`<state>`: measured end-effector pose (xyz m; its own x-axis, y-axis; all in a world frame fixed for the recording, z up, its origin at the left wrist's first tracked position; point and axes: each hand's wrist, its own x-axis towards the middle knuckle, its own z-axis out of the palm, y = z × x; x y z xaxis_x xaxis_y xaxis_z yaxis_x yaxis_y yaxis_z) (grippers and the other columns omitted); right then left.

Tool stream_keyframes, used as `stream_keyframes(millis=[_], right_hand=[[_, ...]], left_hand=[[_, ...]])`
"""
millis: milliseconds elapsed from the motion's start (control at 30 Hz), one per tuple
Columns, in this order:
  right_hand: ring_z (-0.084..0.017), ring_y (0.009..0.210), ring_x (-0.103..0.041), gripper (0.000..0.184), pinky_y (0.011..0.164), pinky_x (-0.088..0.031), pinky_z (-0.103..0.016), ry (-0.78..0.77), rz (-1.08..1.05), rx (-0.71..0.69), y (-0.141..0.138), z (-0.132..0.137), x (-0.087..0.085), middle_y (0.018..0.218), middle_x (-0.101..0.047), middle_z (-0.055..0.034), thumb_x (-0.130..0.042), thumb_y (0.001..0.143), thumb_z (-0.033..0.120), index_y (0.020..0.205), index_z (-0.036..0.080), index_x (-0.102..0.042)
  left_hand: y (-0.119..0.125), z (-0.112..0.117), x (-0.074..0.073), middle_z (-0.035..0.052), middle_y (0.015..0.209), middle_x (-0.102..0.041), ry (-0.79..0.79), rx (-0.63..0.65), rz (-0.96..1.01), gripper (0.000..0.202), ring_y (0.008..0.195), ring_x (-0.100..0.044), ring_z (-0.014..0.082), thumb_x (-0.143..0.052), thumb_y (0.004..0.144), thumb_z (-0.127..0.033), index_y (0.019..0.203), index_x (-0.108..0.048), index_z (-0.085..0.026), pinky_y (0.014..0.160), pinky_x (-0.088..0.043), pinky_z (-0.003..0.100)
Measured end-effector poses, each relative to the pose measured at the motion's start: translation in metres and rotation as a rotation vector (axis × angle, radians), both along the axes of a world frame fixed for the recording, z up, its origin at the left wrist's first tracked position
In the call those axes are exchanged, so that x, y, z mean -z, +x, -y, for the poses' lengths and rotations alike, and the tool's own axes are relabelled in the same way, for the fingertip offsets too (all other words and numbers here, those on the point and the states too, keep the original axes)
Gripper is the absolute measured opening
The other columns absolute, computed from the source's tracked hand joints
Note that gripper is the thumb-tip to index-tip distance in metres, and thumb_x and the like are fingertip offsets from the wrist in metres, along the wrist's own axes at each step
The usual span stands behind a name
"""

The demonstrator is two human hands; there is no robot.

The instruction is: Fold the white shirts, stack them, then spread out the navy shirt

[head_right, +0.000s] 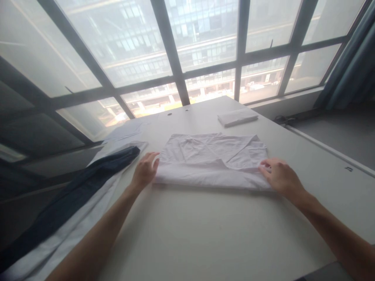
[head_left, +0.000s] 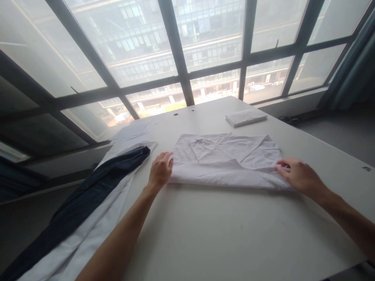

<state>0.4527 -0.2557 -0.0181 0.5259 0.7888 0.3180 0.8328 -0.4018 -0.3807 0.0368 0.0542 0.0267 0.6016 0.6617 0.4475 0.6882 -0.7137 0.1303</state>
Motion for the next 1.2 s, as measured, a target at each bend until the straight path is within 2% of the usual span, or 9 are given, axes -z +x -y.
stream_keyframes(millis=[100, 167, 333, 467, 700, 833, 933, 1067, 1200], right_hand=[[-0.034, 0.106, -0.065, 0.035, 0.094, -0.051, -0.05, 0.137, 0.136, -0.123, -0.024, -0.007, -0.012, 0.112, -0.071, -0.0166, -0.049, 0.096, 0.04, 0.109, 0.016, -0.072], [-0.033, 0.115, -0.062, 0.033, 0.102, -0.048, -0.05, 0.182, 0.12, -0.266, -0.05, -0.015, -0.023, 0.119, -0.068, -0.0154, -0.048, 0.097, 0.034, 0.116, 0.017, -0.07], [-0.03, 0.131, -0.054, 0.037, 0.11, -0.045, -0.051, 0.093, 0.039, -0.601, -0.125, -0.046, -0.031, 0.14, -0.061, -0.0125, -0.045, 0.1, 0.025, 0.131, 0.022, -0.064], [-0.032, 0.149, -0.035, 0.048, 0.12, -0.03, -0.057, -0.026, 0.096, -0.679, -0.156, -0.074, -0.017, 0.159, -0.043, -0.0154, -0.04, 0.103, 0.032, 0.148, 0.017, -0.051], [-0.031, 0.155, -0.022, 0.064, 0.124, -0.021, -0.054, -0.172, 0.132, -0.704, -0.151, -0.094, 0.013, 0.165, -0.028, -0.017, -0.039, 0.104, 0.052, 0.156, 0.016, -0.041], [-0.03, 0.155, -0.021, 0.064, 0.124, -0.021, -0.053, -0.172, 0.138, -0.701, -0.149, -0.093, 0.015, 0.166, -0.026, -0.0152, -0.037, 0.104, 0.053, 0.158, 0.018, -0.039], [-0.029, 0.155, -0.02, 0.065, 0.125, -0.02, -0.052, -0.186, 0.141, -0.698, -0.15, -0.093, 0.014, 0.166, -0.026, -0.0158, -0.037, 0.104, 0.054, 0.158, 0.017, -0.039], [-0.03, 0.155, -0.02, 0.066, 0.125, -0.02, -0.053, -0.197, 0.143, -0.694, -0.15, -0.093, 0.014, 0.166, -0.026, -0.0168, -0.037, 0.104, 0.055, 0.157, 0.016, -0.04], [-0.031, 0.155, -0.019, 0.066, 0.125, -0.018, -0.054, -0.202, 0.108, -0.692, -0.151, -0.093, 0.011, 0.166, -0.025, -0.0162, -0.038, 0.104, 0.054, 0.158, 0.017, -0.039]], left_hand=[[0.021, 0.039, -0.002, 0.0106, 0.153, -0.051, -0.072, 0.28, -0.13, 0.05, 0.144, -0.043, 0.0266, -0.031, 0.107, -0.041, 0.149, -0.05, -0.02, 0.121, -0.031, 0.045], [0.03, 0.056, 0.007, 0.0069, 0.162, -0.041, -0.157, 0.349, -0.249, 0.054, 0.152, -0.029, 0.0297, -0.029, 0.108, -0.048, 0.155, -0.044, -0.027, 0.123, -0.023, 0.052], [0.035, 0.063, 0.036, 0.0015, 0.168, -0.026, -0.255, 0.283, -0.363, 0.057, 0.156, -0.016, 0.0349, -0.024, 0.107, -0.056, 0.157, -0.038, -0.035, 0.121, -0.018, 0.062], [0.033, 0.06, 0.042, 0.0006, 0.168, -0.025, -0.23, 0.282, -0.343, 0.057, 0.156, -0.015, 0.0322, -0.022, 0.107, -0.056, 0.159, -0.035, -0.036, 0.123, -0.017, 0.06], [0.002, 0.03, 0.043, 0.0118, 0.167, -0.026, -0.278, 0.092, -0.32, 0.064, 0.155, -0.017, 0.0365, -0.02, 0.107, -0.056, 0.161, -0.032, -0.025, 0.119, -0.021, 0.063], [-0.013, 0.013, 0.042, 0.0124, 0.168, -0.023, -0.323, 0.032, -0.327, 0.065, 0.155, -0.015, 0.0371, -0.02, 0.107, -0.056, 0.161, -0.033, -0.022, 0.12, -0.02, 0.063], [-0.007, 0.021, 0.036, 0.0147, 0.166, -0.028, -0.284, -0.001, -0.302, 0.065, 0.154, -0.018, 0.0387, -0.022, 0.107, -0.054, 0.159, -0.036, -0.019, 0.119, -0.019, 0.065], [0.02, 0.05, 0.025, 0.0109, 0.166, -0.03, -0.159, 0.184, -0.229, 0.061, 0.155, -0.019, 0.0311, -0.025, 0.107, -0.052, 0.159, -0.037, -0.022, 0.124, -0.018, 0.056], [0.042, 0.071, 0.03, 0.0028, 0.167, -0.028, -0.172, 0.4, -0.289, 0.058, 0.156, -0.019, 0.0272, -0.03, 0.105, -0.058, 0.158, -0.036, -0.035, 0.125, -0.016, 0.054]])
